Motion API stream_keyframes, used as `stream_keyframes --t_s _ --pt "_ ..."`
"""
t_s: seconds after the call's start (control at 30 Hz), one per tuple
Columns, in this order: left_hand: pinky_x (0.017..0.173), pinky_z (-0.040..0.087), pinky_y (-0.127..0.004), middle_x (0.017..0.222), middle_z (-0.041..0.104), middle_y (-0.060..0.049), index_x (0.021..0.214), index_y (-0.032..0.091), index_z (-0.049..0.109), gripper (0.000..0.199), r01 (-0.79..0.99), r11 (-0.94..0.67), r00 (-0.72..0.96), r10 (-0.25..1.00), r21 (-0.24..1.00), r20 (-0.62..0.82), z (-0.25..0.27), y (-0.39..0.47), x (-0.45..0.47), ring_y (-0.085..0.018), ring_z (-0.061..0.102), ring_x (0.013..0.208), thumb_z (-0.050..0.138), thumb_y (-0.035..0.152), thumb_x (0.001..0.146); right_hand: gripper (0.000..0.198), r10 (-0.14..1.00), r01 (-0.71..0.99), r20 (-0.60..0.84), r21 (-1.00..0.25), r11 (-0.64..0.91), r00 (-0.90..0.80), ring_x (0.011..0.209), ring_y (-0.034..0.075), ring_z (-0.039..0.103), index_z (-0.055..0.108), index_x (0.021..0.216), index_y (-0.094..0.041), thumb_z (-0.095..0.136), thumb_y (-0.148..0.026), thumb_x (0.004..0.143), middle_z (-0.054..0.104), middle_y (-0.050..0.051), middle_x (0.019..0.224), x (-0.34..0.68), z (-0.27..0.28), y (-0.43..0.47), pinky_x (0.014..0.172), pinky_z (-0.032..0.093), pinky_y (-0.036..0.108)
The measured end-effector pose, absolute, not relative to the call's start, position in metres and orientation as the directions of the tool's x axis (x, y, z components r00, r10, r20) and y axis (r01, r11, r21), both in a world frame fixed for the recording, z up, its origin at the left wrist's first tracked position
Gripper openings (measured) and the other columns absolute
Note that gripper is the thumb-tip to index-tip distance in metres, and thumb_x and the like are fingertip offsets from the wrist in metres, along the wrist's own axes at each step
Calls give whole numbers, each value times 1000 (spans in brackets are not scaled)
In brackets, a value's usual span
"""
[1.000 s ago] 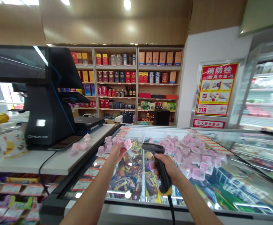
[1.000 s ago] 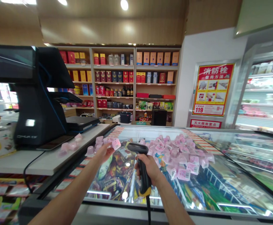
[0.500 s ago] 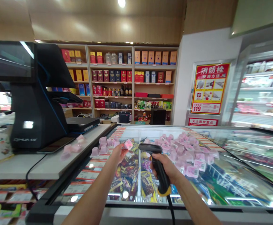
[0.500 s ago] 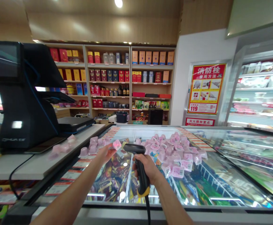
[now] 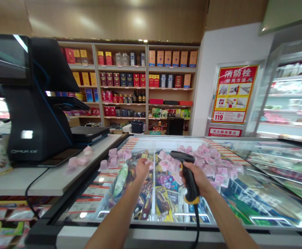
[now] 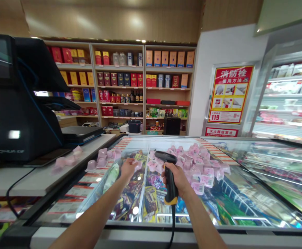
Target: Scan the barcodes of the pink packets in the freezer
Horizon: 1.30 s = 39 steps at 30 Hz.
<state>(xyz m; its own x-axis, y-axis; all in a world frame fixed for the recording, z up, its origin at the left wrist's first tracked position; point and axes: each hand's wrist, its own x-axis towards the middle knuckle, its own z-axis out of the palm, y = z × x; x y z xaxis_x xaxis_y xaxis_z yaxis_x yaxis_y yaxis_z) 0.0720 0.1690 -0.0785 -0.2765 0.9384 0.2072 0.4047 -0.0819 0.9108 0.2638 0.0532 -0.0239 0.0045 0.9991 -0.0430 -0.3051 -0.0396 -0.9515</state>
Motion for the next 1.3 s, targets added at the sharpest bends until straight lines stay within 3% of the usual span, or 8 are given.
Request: stream_keyframes --t_s 0.23,0.3,0.4,0.53,0.73,0.9,1.07,1.3 --pt "72 45 -34 94 57 -4 93 13 54 23 605 -179 -71 958 776 276 -80 166 128 -14 55 81 47 29 78 23 999 -292 -46 -955 -49 -17 35 8 48 51 75 -15 49 -37 70 57 -1 52 263 -27 51 31 39 19" --pt "78 42 -34 95 57 -4 91 14 54 19 643 -218 -57 942 734 330 -71 165 117 -14 53 87 49 23 76 23 999 -282 -42 -958 -50 -31 35 8 47 51 75 -15 49 -37 69 57 -1 52 259 -25 51 31 39 20" --pt "91 31 -28 106 52 -7 94 15 54 24 708 -193 -147 900 679 410 -54 165 66 -16 44 105 46 10 72 23 998 -272 -27 -961 -41 -54 34 8 47 50 74 -15 49 -37 69 57 -1 52 251 -26 52 31 39 20" --pt "94 21 -41 119 40 -18 102 11 49 34 746 -36 -330 847 664 417 -45 164 -20 -29 30 116 42 7 70 24 996 -263 -27 -963 -49 -88 34 8 47 50 73 -15 49 -39 70 56 0 51 238 -30 57 32 39 20" --pt "91 27 -36 108 48 -13 92 13 54 27 711 -3 -322 887 703 330 -61 163 -49 -25 42 106 48 6 67 24 990 -235 -38 -970 -70 -139 35 8 46 49 73 -15 49 -39 69 55 -1 50 215 -30 58 32 39 20" --pt "87 33 -40 106 50 -7 94 14 53 22 557 1 -329 918 830 220 -64 159 -35 -21 45 101 52 18 72 26 985 -180 -48 -980 -78 -165 34 8 45 51 68 -14 49 -40 68 55 0 50 204 -26 51 32 39 21" --pt "74 45 -37 105 52 -6 105 15 48 30 209 60 -319 948 976 10 -58 165 -31 -16 53 88 46 30 78 27 983 -165 -62 -982 -92 -175 35 8 45 52 70 -14 49 -41 68 55 0 52 205 -25 46 32 39 20" --pt "70 46 -33 101 54 -6 104 15 48 29 -260 53 -156 983 964 -96 -39 173 -17 -14 54 83 44 29 79 25 976 -139 -68 -985 -98 -207 33 8 45 50 65 -14 48 -39 69 54 -1 48 202 -17 35 31 37 20"
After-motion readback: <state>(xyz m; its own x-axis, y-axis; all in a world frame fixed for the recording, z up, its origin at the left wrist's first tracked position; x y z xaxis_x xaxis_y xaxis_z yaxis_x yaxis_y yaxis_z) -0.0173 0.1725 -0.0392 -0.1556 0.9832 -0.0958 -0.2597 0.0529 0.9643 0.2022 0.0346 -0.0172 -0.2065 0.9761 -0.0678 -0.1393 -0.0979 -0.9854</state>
